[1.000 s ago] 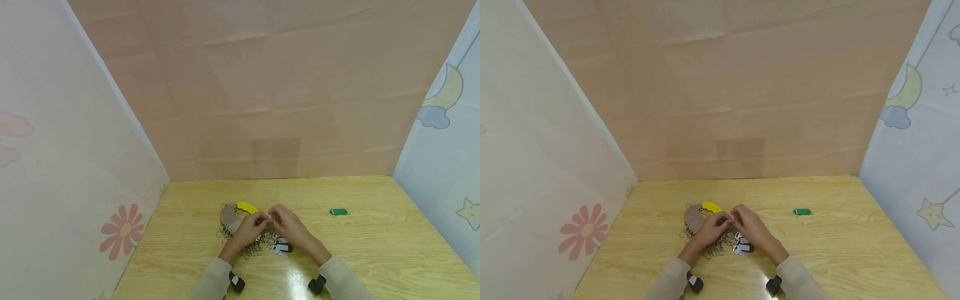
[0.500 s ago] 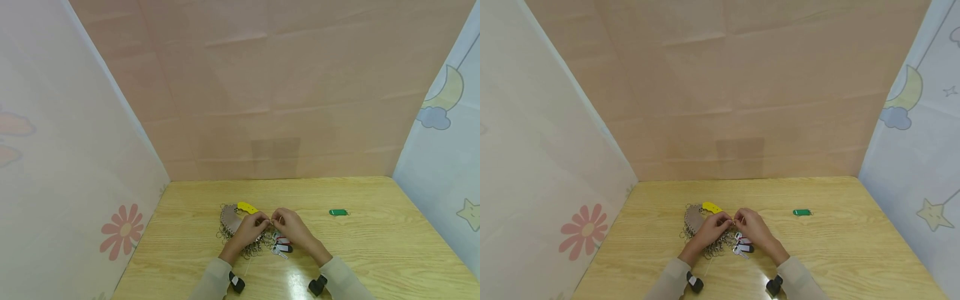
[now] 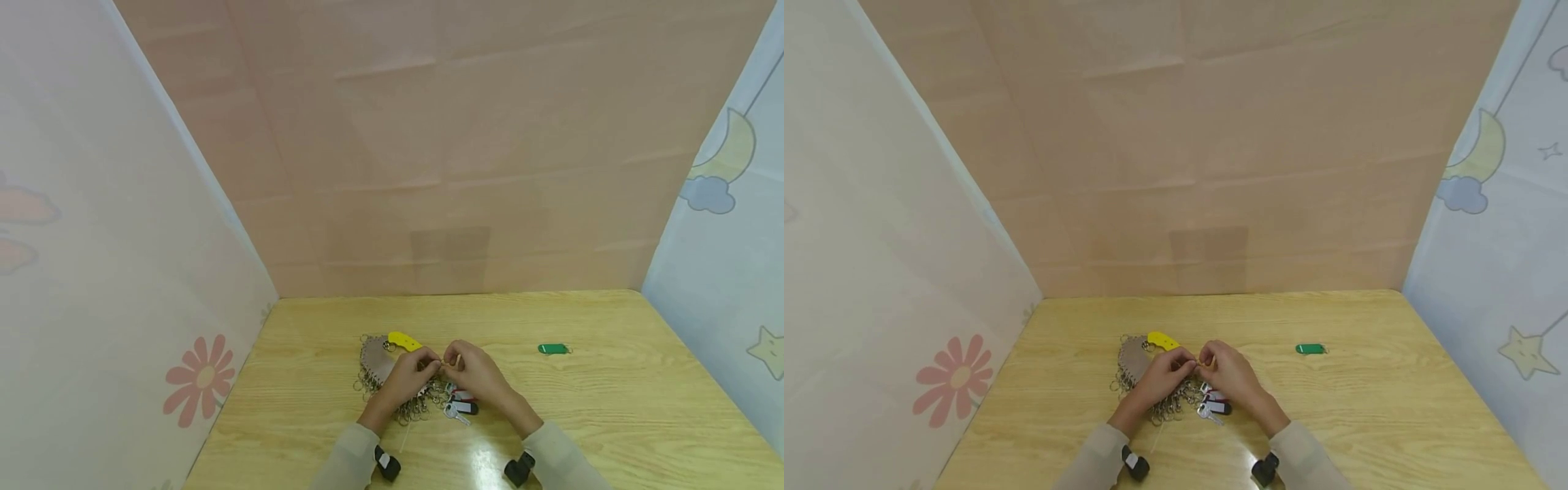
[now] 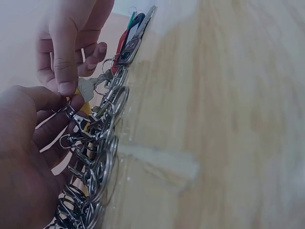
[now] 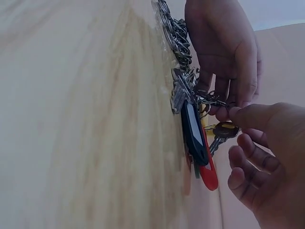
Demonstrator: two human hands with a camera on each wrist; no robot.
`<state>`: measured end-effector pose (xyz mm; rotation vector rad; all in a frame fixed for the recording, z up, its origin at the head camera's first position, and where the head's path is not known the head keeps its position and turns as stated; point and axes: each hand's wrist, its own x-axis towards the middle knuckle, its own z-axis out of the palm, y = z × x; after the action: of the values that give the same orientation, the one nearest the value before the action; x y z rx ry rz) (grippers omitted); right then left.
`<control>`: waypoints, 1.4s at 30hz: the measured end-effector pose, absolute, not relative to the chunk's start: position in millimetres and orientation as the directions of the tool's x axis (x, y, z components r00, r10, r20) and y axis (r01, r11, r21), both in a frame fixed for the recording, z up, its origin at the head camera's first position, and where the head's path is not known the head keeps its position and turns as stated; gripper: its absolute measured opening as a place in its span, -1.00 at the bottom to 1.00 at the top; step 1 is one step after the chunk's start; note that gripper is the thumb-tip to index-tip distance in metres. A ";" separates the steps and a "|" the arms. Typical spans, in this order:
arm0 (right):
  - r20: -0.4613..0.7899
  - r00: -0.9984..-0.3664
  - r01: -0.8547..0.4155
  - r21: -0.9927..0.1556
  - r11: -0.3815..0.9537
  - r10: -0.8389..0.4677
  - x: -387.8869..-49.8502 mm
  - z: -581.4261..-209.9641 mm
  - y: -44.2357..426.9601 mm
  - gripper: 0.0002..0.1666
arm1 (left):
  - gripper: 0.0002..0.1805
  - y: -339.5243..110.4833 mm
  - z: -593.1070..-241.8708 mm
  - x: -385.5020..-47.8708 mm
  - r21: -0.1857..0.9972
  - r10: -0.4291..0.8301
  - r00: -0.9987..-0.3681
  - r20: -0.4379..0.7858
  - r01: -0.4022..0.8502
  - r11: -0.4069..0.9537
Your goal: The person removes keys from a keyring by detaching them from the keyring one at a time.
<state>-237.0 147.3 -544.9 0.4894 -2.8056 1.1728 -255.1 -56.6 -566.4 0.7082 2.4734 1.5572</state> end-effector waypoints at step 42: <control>0.387 -0.838 -0.516 -0.333 0.789 -0.385 -235.7 -547.2 143.0 -0.71 | -0.79 -58.8 -566.7 -256.7 0.867 0.465 -0.872 0.153 0.344 0.361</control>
<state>-235.7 143.0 -547.2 0.6921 -2.6810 0.6234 -256.7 -58.8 -566.7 0.7441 2.4919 1.5413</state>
